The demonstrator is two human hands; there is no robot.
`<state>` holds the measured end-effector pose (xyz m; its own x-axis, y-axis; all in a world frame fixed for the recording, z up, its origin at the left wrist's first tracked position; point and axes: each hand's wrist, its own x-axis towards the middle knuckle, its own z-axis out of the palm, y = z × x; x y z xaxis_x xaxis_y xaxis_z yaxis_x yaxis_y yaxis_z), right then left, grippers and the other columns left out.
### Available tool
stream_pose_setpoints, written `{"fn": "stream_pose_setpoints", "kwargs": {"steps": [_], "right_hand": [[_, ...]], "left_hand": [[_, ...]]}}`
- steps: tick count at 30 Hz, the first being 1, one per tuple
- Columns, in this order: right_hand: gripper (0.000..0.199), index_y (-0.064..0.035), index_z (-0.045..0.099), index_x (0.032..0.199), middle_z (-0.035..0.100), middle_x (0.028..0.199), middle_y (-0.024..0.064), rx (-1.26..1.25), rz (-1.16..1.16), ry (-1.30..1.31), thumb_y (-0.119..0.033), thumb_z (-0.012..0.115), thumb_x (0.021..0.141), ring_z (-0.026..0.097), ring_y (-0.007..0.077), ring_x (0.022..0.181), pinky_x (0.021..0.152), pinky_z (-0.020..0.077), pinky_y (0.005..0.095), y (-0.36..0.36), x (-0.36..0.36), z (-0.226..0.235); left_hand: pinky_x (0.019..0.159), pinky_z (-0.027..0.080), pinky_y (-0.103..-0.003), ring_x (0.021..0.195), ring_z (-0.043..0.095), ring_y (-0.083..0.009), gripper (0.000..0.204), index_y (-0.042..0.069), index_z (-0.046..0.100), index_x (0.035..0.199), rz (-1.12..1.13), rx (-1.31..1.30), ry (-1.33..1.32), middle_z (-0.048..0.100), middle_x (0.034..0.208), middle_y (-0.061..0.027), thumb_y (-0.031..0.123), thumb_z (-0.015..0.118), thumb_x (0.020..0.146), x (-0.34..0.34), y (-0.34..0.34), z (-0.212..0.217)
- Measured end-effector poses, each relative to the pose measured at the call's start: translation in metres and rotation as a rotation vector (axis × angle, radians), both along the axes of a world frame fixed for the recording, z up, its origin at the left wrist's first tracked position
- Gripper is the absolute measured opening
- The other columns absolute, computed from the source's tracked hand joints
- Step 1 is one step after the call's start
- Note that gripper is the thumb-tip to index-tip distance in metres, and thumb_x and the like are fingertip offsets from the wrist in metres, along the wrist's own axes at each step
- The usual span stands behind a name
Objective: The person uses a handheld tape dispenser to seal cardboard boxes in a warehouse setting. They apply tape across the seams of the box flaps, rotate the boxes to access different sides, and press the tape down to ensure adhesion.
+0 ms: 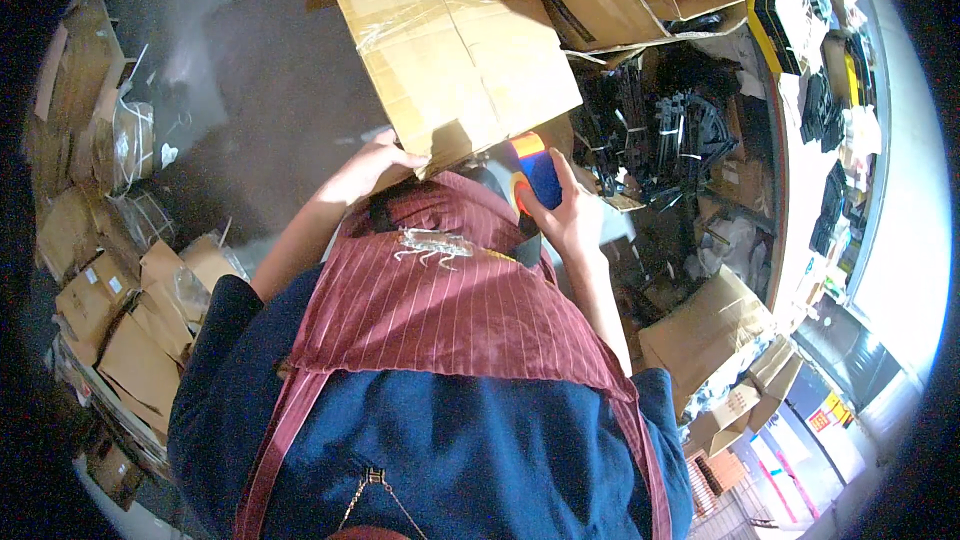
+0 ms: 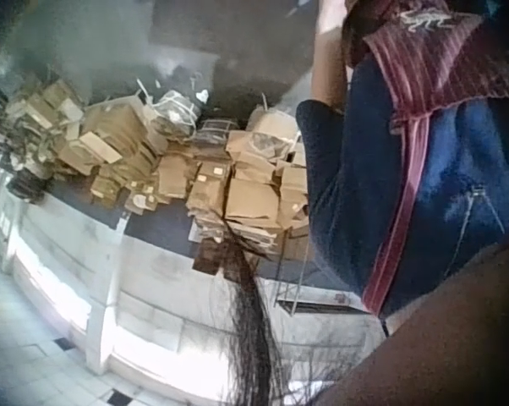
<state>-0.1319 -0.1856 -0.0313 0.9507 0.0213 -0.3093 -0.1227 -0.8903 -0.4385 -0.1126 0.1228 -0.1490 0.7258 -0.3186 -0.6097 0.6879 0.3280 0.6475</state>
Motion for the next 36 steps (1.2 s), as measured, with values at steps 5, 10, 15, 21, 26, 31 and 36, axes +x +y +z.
{"fn": "stream_pose_setpoints", "kwargs": {"steps": [5,10,15,21,26,31,36], "right_hand": [[0.082,-0.0107,0.053,0.145,0.072,0.103,0.0216,0.055,-0.022,0.046,-0.055,0.074,0.079,0.073,0.0318,0.091,0.081,0.0564,0.0409,0.005,-0.004,0.000],[0.086,-0.0184,0.050,0.149,0.066,0.127,0.0229,0.079,-0.079,0.271,-0.055,0.078,0.077,0.069,0.0334,0.110,0.094,0.0537,0.0420,0.010,-0.001,0.002],[0.084,-0.0141,0.046,0.150,0.070,0.119,0.0232,0.115,0.008,0.204,-0.050,0.076,0.081,0.070,0.0336,0.109,0.093,0.0541,0.0405,0.000,-0.009,-0.042],[0.086,-0.0141,0.042,0.152,0.067,0.123,0.0244,0.281,0.010,0.253,-0.053,0.074,0.082,0.068,0.0376,0.111,0.095,0.0519,0.0423,-0.014,-0.023,-0.086],[0.085,-0.0135,0.041,0.152,0.067,0.121,0.0258,0.302,-0.014,0.215,-0.051,0.074,0.083,0.068,0.0383,0.110,0.094,0.0523,0.0429,-0.014,-0.036,-0.110],[0.081,-0.0131,0.040,0.152,0.064,0.127,0.0257,0.354,-0.112,0.272,-0.043,0.073,0.084,0.066,0.0389,0.113,0.095,0.0521,0.0432,-0.004,-0.040,-0.121],[0.083,-0.0154,0.040,0.153,0.067,0.123,0.0221,0.443,-0.166,0.135,-0.038,0.079,0.083,0.067,0.0308,0.115,0.098,0.0505,0.0379,0.000,-0.051,-0.157]], "left_hand": [[0.082,0.053,-0.030,0.088,0.065,-0.0175,0.029,-0.001,0.059,0.108,-0.186,0.025,-0.210,0.066,0.095,-0.0079,-0.001,0.070,0.081,0.000,0.007,-0.021],[0.097,0.049,-0.033,0.106,0.063,-0.0212,0.049,-0.004,0.055,0.127,-0.286,-0.005,-0.193,0.066,0.111,-0.0106,0.010,0.076,0.085,0.003,0.009,-0.014],[0.106,0.043,-0.039,0.117,0.061,-0.0254,0.067,-0.004,0.060,0.131,-0.440,0.261,-0.302,0.066,0.128,-0.0161,0.031,0.085,0.080,-0.003,0.002,-0.014],[0.103,0.044,-0.038,0.116,0.062,-0.0296,0.066,0.010,0.069,0.127,-0.783,0.587,-0.405,0.068,0.125,-0.0203,0.049,0.084,0.076,0.004,0.016,-0.042],[0.105,0.042,-0.043,0.126,0.051,-0.0363,0.076,0.014,0.069,0.128,-0.825,1.247,-1.047,0.063,0.131,-0.0180,0.066,0.078,0.073,0.007,0.021,-0.021],[0.106,0.040,-0.048,0.122,0.050,-0.0368,0.064,0.005,0.072,0.111,-0.402,1.176,-1.249,0.067,0.116,-0.0161,0.058,0.079,0.075,0.000,0.008,-0.004],[0.085,0.050,-0.042,0.090,0.061,-0.0321,0.034,0.004,0.071,0.092,-0.549,0.848,-1.026,0.067,0.090,-0.0130,0.037,0.069,0.089,-0.025,0.011,-0.032]]}}
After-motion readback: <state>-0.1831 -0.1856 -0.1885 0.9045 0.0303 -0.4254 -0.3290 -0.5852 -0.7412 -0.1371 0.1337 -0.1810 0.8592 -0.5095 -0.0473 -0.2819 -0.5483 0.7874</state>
